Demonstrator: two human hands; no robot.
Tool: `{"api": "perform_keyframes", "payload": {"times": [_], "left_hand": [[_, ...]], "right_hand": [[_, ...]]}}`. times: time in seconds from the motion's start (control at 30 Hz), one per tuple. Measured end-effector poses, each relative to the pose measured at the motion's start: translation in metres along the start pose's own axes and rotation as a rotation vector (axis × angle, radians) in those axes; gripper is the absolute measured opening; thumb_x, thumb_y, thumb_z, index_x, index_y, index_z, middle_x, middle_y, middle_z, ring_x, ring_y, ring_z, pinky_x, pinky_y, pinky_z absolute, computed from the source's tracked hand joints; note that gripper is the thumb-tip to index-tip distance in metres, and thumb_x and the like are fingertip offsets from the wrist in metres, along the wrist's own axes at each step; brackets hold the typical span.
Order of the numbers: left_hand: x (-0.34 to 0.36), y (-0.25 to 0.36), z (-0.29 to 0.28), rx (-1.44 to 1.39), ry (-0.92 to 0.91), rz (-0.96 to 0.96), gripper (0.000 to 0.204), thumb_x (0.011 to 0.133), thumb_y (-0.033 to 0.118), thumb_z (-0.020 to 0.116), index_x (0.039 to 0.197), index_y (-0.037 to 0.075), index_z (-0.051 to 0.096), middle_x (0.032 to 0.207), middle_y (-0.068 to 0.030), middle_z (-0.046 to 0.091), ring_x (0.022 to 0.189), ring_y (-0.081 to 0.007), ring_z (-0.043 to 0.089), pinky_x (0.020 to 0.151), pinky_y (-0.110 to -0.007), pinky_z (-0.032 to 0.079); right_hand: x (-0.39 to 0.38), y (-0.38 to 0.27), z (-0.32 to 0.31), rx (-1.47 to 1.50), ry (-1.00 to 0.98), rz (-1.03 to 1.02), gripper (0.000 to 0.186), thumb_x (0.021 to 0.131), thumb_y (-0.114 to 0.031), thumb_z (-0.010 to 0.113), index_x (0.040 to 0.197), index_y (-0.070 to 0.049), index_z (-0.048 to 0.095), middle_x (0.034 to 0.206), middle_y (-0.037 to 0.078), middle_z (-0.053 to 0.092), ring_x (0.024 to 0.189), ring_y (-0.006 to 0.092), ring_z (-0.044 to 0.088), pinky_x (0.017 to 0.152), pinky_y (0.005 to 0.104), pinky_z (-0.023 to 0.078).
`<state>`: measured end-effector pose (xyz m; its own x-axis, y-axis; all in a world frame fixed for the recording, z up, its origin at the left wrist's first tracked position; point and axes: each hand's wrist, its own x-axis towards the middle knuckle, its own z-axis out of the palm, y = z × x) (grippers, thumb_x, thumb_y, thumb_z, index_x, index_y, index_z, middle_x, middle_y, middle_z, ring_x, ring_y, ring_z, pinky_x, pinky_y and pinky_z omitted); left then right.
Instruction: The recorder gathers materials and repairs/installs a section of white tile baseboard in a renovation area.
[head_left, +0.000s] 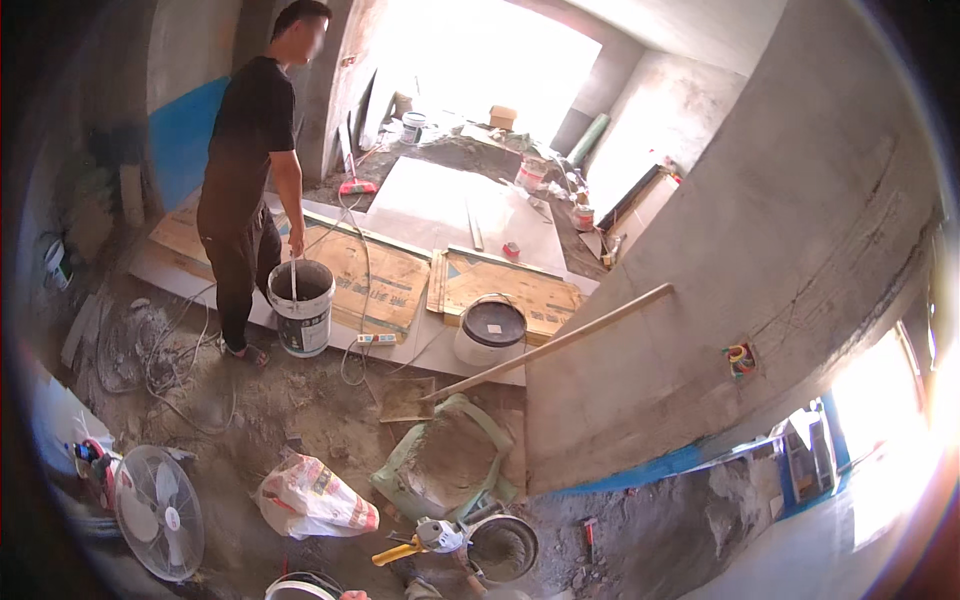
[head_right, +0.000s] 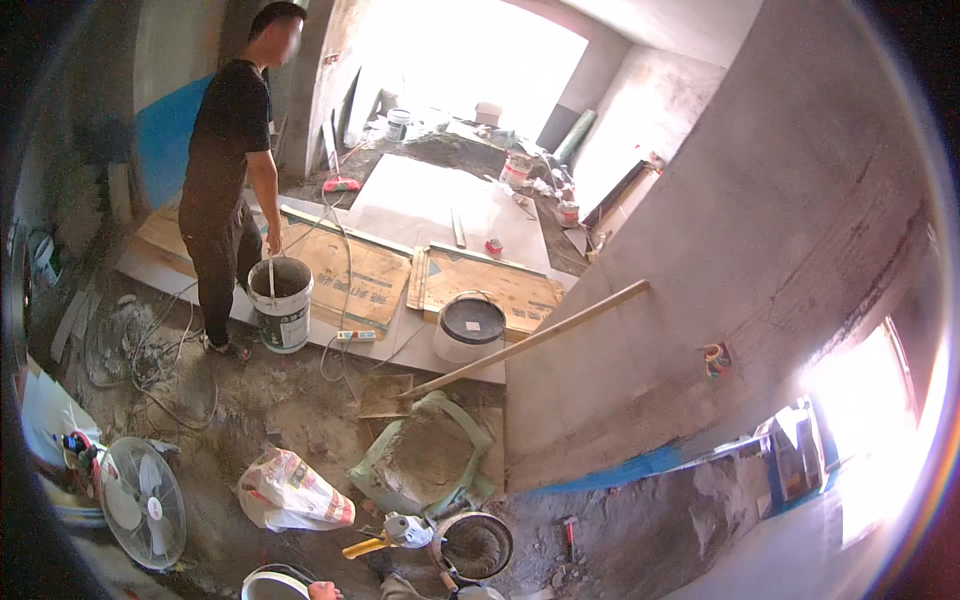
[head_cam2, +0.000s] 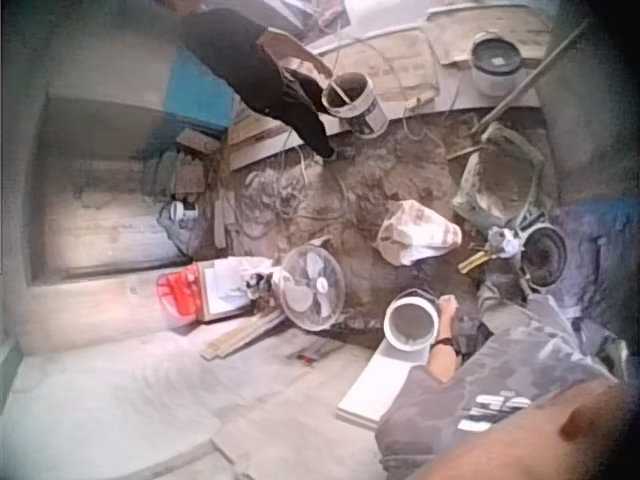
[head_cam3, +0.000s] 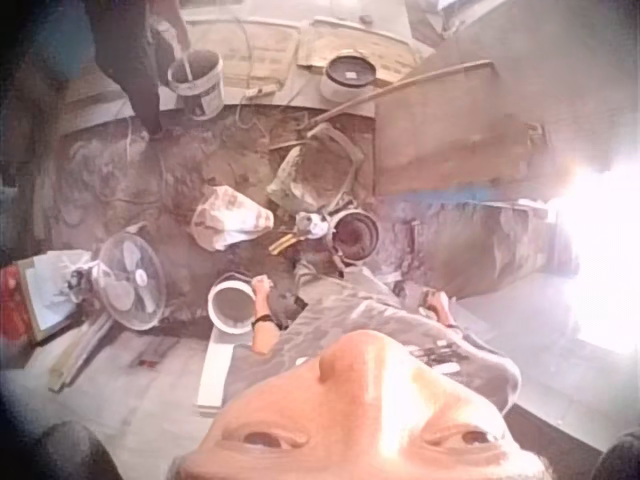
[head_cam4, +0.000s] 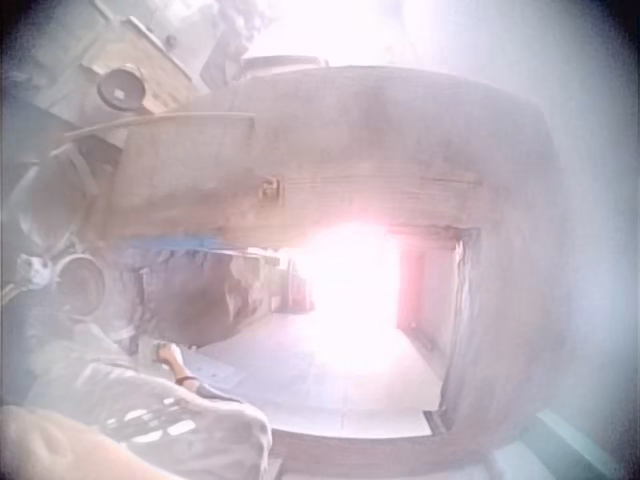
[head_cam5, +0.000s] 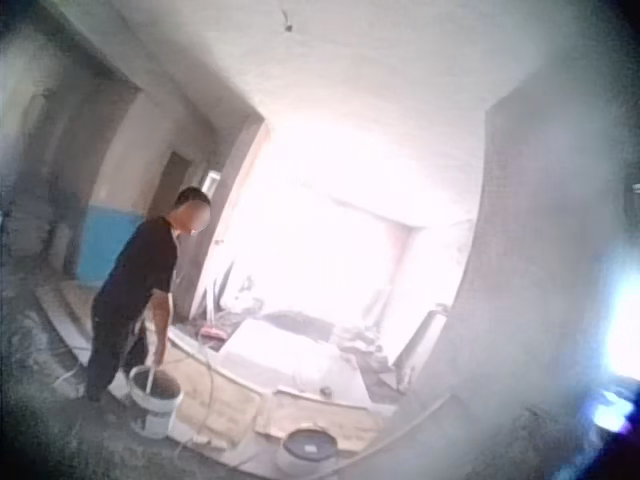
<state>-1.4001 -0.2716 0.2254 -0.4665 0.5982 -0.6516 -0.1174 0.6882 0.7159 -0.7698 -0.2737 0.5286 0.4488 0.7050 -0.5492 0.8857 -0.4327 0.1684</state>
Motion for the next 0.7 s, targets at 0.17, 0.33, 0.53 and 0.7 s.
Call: {"api": "perform_keyframes", "payload": {"times": [0.17,0.33,0.53,0.7], "left_hand": [[0.001,0.02,0.019,0.15,-0.129,0.172,0.036,0.093,0.017,0.053,0.06,0.005,0.063,0.056,-0.007,0.063,0.051,-0.018,0.059,0.049,-0.035,0.046],[-0.011,0.015,-0.008,0.166,-0.084,0.083,0.035,0.094,0.017,0.054,0.062,0.006,0.063,0.057,-0.0067,0.063,0.05,-0.0182,0.057,0.049,-0.036,0.046],[-0.022,0.026,0.021,0.186,0.001,0.033,0.028,0.092,0.013,0.056,0.064,0.011,0.056,0.057,-0.0036,0.055,0.051,-0.0188,0.056,0.043,-0.038,0.041],[-0.055,0.05,0.047,0.205,-0.051,-0.027,0.028,0.09,0.018,0.057,0.062,0.011,0.058,0.055,-0.0031,0.054,0.048,-0.019,0.055,0.042,-0.037,0.041]], "right_hand": [[0.018,0.053,0.046,-0.014,0.062,0.048,0.035,0.083,-0.038,0.059,0.091,-0.007,0.073,0.095,0.024,0.068,0.094,0.0411,0.066,0.078,0.0496,0.052],[0.026,0.019,0.039,0.194,0.079,0.084,0.033,0.081,-0.036,0.06,0.083,-0.005,0.073,0.09,0.023,0.068,0.087,0.042,0.066,0.072,0.0499,0.051],[0.069,0.056,0.11,0.339,0.118,-0.053,0.027,0.079,-0.031,0.067,0.08,-0.005,0.073,0.08,0.019,0.07,0.076,0.0324,0.069,0.064,0.0473,0.051],[0.101,0.049,0.13,0.36,0.085,-0.191,0.028,0.08,-0.032,0.067,0.083,-0.005,0.073,0.081,0.019,0.07,0.076,0.0312,0.068,0.064,0.0463,0.051]]}}
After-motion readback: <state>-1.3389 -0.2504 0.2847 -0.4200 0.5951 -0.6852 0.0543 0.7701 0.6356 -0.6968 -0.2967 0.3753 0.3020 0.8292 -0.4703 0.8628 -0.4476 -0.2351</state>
